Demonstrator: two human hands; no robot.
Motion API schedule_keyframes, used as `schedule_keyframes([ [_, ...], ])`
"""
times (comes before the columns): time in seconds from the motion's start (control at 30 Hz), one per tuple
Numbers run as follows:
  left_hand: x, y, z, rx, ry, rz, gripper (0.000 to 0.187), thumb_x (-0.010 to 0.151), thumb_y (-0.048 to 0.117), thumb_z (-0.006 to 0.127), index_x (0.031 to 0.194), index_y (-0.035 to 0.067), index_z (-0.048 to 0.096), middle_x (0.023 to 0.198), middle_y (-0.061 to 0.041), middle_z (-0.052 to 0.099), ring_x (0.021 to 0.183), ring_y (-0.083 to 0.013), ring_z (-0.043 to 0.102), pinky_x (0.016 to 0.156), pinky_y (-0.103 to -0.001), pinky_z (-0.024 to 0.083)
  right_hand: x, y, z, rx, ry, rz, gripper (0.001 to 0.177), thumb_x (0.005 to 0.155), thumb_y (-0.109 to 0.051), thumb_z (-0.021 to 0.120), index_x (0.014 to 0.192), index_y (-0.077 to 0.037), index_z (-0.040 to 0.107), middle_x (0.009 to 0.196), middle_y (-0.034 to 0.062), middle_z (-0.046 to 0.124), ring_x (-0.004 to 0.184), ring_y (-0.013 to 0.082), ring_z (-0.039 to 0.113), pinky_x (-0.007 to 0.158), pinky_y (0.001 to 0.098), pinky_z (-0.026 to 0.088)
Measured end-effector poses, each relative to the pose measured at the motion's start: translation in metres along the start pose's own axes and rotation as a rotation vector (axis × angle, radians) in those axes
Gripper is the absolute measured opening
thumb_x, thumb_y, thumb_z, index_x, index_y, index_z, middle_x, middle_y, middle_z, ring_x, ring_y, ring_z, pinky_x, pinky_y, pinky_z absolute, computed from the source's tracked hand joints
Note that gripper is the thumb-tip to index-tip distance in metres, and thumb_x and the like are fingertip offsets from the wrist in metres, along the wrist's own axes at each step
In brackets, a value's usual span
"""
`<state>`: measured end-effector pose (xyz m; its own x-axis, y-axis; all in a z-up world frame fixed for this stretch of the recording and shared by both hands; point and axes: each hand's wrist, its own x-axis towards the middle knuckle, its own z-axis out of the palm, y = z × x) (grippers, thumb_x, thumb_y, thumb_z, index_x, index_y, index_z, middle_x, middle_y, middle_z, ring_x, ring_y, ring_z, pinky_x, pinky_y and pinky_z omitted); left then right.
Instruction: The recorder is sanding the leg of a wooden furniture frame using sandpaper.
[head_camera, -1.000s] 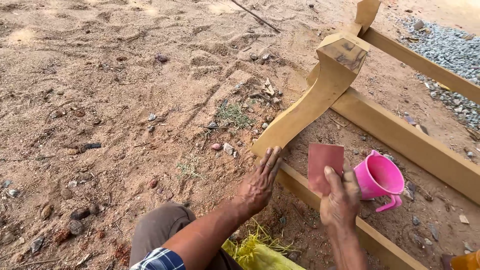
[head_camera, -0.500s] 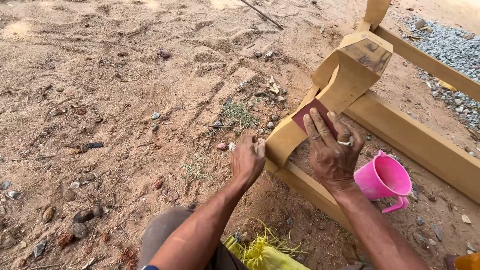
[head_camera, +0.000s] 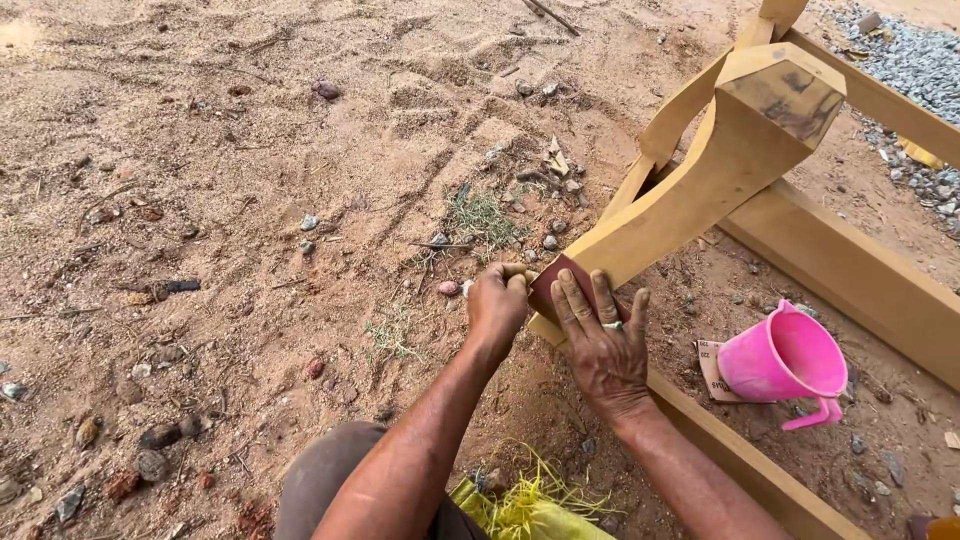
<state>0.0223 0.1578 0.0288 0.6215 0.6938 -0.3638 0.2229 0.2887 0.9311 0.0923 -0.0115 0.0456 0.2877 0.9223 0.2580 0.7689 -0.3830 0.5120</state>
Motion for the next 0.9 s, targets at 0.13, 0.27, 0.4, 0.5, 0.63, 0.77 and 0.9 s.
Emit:
schedule_keyframes([
  [0.13,-0.001,0.013,-0.008,0.018,0.200,0.047,0.026,0.098,0.021,0.062,0.119,0.006,0.067,0.107,-0.009,0.073,0.093,-0.0172,0.068,0.082,-0.036,0.057,0.014,0.057,-0.042,0.093,0.213,-0.159,0.064,0.105,0.001,0.059,0.164,-0.016,0.040,0.173,-0.0039,0.024,0.162,0.0263,0.002,0.127,0.0721,0.005],
  [0.27,-0.003,0.031,-0.012,-0.131,0.254,0.159,0.031,0.095,0.024,0.062,0.119,0.005,0.066,0.105,-0.009,0.073,0.093,-0.0183,0.069,0.084,-0.036,0.060,0.032,0.079,-0.069,-0.041,0.213,-0.022,0.069,0.103,0.002,0.058,0.167,-0.016,0.038,0.176,-0.0011,0.021,0.158,0.0284,-0.001,0.123,0.0705,-0.001],
  [0.4,0.003,0.030,-0.007,-0.109,0.251,0.233,0.034,0.097,0.025,0.059,0.123,0.004,0.062,0.105,-0.011,0.072,0.092,-0.0186,0.070,0.083,-0.036,0.062,0.022,0.021,0.001,-0.200,0.093,-0.057,0.071,0.103,0.006,0.056,0.168,-0.013,0.036,0.175,0.0051,0.022,0.162,0.0298,0.005,0.128,0.0629,-0.002],
  [0.5,-0.002,0.024,-0.007,-0.036,0.204,0.136,0.034,0.097,0.027,0.059,0.122,0.004,0.062,0.108,-0.011,0.070,0.094,-0.0198,0.069,0.083,-0.037,0.062,0.024,0.000,-0.004,0.201,0.049,-0.096,0.070,0.098,0.003,0.056,0.164,-0.010,0.036,0.174,0.0018,0.022,0.162,0.0256,0.006,0.128,0.0676,0.002],
  [0.63,-0.006,0.032,-0.008,-0.107,0.202,0.172,0.036,0.097,0.027,0.060,0.124,0.003,0.061,0.111,-0.011,0.069,0.099,-0.0199,0.068,0.086,-0.038,0.060,0.038,0.062,-0.053,-0.028,0.195,-0.244,0.067,0.100,0.004,0.055,0.163,-0.011,0.039,0.172,0.0006,0.023,0.161,0.0275,0.005,0.124,0.0703,0.001],
  [0.77,-0.003,0.040,-0.013,-0.202,0.233,0.212,0.037,0.095,0.026,0.060,0.124,0.004,0.062,0.110,-0.012,0.071,0.098,-0.0205,0.069,0.087,-0.039,0.061,0.038,0.080,-0.062,-0.081,0.244,-0.070,0.071,0.105,0.009,0.053,0.170,-0.013,0.036,0.176,0.0048,0.017,0.161,0.0278,-0.001,0.126,0.0702,0.001],
  [0.9,-0.001,0.034,-0.007,-0.176,0.244,0.218,0.038,0.096,0.029,0.061,0.124,0.003,0.063,0.112,-0.012,0.070,0.099,-0.0196,0.068,0.087,-0.040,0.060,0.001,0.007,0.012,0.038,-0.023,-0.129,0.085,0.095,0.019,0.048,0.168,-0.018,0.024,0.174,0.0019,0.009,0.162,0.0256,0.003,0.130,0.0662,0.007],
])
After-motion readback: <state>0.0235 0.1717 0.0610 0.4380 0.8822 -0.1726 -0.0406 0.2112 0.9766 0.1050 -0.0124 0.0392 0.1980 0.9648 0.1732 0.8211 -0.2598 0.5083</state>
